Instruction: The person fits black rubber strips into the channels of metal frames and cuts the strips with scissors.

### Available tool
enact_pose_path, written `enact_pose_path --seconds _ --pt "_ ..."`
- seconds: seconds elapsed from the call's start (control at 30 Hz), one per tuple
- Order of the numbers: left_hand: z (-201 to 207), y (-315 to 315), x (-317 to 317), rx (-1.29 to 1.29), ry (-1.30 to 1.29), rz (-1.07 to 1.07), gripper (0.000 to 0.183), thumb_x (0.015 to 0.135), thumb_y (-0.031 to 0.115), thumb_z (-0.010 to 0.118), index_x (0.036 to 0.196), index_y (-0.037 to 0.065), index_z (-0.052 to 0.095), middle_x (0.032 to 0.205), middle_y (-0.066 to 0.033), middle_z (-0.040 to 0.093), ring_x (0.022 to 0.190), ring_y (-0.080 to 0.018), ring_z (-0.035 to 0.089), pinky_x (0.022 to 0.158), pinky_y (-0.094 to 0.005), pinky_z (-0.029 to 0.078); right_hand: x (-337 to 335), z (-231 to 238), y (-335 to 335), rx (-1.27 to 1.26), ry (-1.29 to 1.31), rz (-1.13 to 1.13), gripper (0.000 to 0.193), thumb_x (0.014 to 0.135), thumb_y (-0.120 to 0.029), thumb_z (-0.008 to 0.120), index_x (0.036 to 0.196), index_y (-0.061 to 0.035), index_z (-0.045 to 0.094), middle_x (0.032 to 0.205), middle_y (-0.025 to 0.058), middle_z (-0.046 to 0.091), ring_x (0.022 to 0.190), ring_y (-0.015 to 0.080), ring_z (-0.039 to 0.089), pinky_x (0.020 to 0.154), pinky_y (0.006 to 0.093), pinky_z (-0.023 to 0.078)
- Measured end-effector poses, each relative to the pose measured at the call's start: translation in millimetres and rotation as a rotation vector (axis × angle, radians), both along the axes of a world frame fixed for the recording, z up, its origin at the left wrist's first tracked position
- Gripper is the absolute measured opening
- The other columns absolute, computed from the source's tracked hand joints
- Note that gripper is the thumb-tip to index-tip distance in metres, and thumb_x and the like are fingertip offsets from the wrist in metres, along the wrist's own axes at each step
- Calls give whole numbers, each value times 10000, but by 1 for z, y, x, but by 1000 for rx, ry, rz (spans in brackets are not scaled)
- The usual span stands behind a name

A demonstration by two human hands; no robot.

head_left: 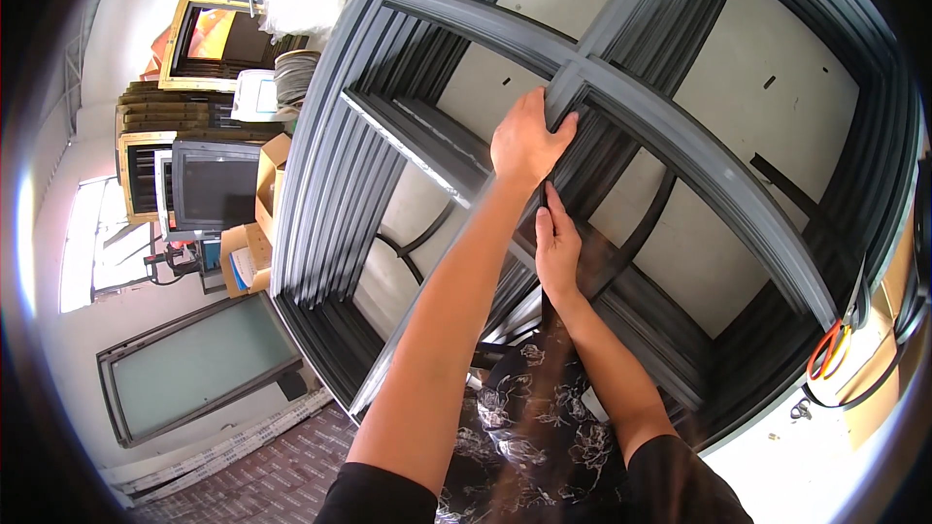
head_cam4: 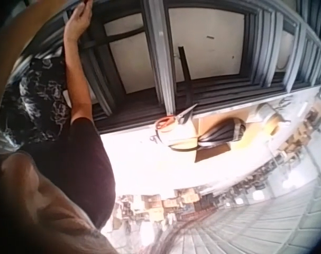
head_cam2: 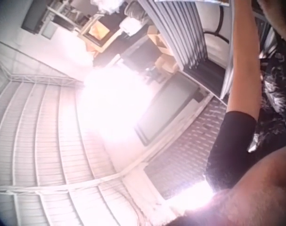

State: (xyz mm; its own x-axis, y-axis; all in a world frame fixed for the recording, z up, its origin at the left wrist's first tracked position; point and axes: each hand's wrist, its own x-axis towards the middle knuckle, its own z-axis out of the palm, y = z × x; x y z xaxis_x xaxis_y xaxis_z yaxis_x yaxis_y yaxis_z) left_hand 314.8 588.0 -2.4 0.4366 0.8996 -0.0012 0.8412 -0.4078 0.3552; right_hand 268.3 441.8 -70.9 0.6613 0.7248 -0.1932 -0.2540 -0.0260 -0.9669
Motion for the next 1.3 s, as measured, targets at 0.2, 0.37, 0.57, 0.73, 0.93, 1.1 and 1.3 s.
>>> enact_pose_path --seconds 0.2,0.37,0.57,0.73,0.93,1.1,1.3 --pt "0 -1 5 54 30 10 492 828 416 639 1144 46 566 1066 -138 646 977 -348 622 807 -449 507 0 10 1 -27 -43 -14 403 981 -201 543 1352 -44 533 981 149 647 834 209 615 788 296 483" --pt "0 -2 8 43 66 20 456 833 414 646 1069 36 552 1016 -139 636 938 -345 624 773 -449 510 -4 20 6 -142 31 54 421 979 -229 546 1366 -65 522 978 159 648 849 248 622 782 319 492" --pt "-1 -2 13 72 142 24 437 832 415 653 1011 30 547 972 -139 630 908 -345 621 761 -451 510 -11 20 13 -79 55 13 425 986 -231 536 1376 -62 508 1032 177 645 918 286 619 820 350 490" --pt "0 0 12 49 112 11 430 824 395 660 1009 24 547 965 -147 627 913 -342 619 761 -455 509 -16 24 10 -70 77 -72 427 983 -244 544 1368 -63 513 1006 159 638 902 293 616 806 362 491" --pt "-3 2 3 66 86 -75 426 829 369 651 1011 2 534 981 -163 619 936 -350 611 778 -459 506 -17 31 0 -221 -137 -29 421 974 -246 557 1351 -60 528 986 144 631 880 295 610 796 369 491" --pt "-2 -1 6 62 100 -87 412 849 361 635 1014 -1 527 991 -170 613 944 -354 608 795 -457 503 -20 10 3 -70 -44 -62 423 970 -227 567 1347 -40 525 1065 158 637 927 305 614 839 363 488" --pt "-3 -1 7 37 181 -42 411 870 368 622 1025 0 521 997 -166 611 958 -355 609 770 -450 515 -19 14 7 -30 97 -17 428 979 -206 552 1367 -31 503 1150 185 630 1018 300 606 901 349 469"
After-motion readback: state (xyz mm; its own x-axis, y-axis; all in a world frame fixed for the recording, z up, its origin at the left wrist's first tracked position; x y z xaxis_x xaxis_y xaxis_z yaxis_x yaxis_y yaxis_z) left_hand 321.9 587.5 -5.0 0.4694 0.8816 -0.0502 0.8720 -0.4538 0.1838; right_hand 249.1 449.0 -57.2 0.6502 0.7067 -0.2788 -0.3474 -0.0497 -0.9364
